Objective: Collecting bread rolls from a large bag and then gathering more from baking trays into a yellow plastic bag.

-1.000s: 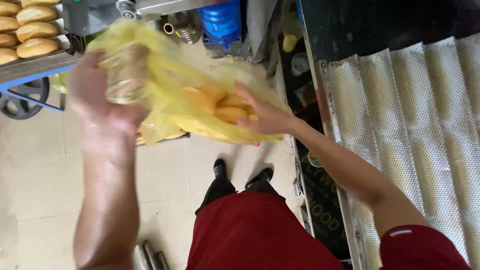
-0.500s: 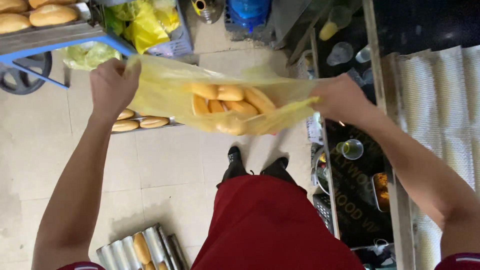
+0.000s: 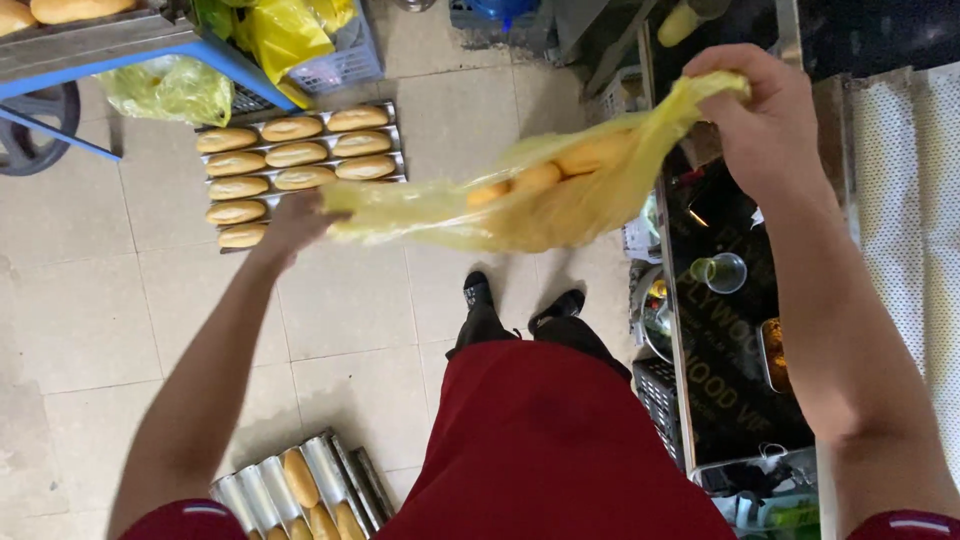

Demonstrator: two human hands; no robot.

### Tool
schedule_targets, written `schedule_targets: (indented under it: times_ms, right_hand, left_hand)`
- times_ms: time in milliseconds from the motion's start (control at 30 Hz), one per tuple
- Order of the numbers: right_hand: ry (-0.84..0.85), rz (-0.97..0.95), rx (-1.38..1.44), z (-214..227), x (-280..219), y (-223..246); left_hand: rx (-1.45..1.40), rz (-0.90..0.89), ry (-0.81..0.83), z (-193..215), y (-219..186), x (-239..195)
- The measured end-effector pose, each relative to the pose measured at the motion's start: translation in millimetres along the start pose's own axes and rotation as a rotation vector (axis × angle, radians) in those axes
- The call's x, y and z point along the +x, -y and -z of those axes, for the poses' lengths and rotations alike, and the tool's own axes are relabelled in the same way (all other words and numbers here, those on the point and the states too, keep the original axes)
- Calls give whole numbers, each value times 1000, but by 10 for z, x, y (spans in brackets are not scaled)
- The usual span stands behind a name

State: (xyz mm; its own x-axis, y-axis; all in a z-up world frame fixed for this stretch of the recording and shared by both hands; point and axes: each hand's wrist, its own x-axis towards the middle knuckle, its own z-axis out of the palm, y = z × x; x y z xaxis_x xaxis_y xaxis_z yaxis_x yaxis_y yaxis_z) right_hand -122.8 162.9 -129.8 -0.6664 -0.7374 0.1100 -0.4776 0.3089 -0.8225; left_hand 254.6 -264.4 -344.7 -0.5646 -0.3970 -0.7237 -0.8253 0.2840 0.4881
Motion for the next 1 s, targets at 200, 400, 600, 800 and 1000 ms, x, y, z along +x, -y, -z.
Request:
schedule_targets:
  times_ms: [200,400,600,800,1000]
  right_hand:
    - [71,-14,296,-352,94,-88]
    - [259,187,14,-1228,237,-47]
    - [595,-466,163,-1988,153,10]
    - [169,289,-138,-1726,27,-828]
    - [144,-395,98,-1120,-492,-1437]
  left_hand:
    - [-721,-345,-252,-227,-651,-447]
    - [-1242,-397,-227,-752,-1123,-509]
    - [-195,-984,-387,-2020,-1275,483]
    - [-686,-487,-510,-2277,-1236,1333]
    - [-1128,-52,-367,-2780,-891,2132]
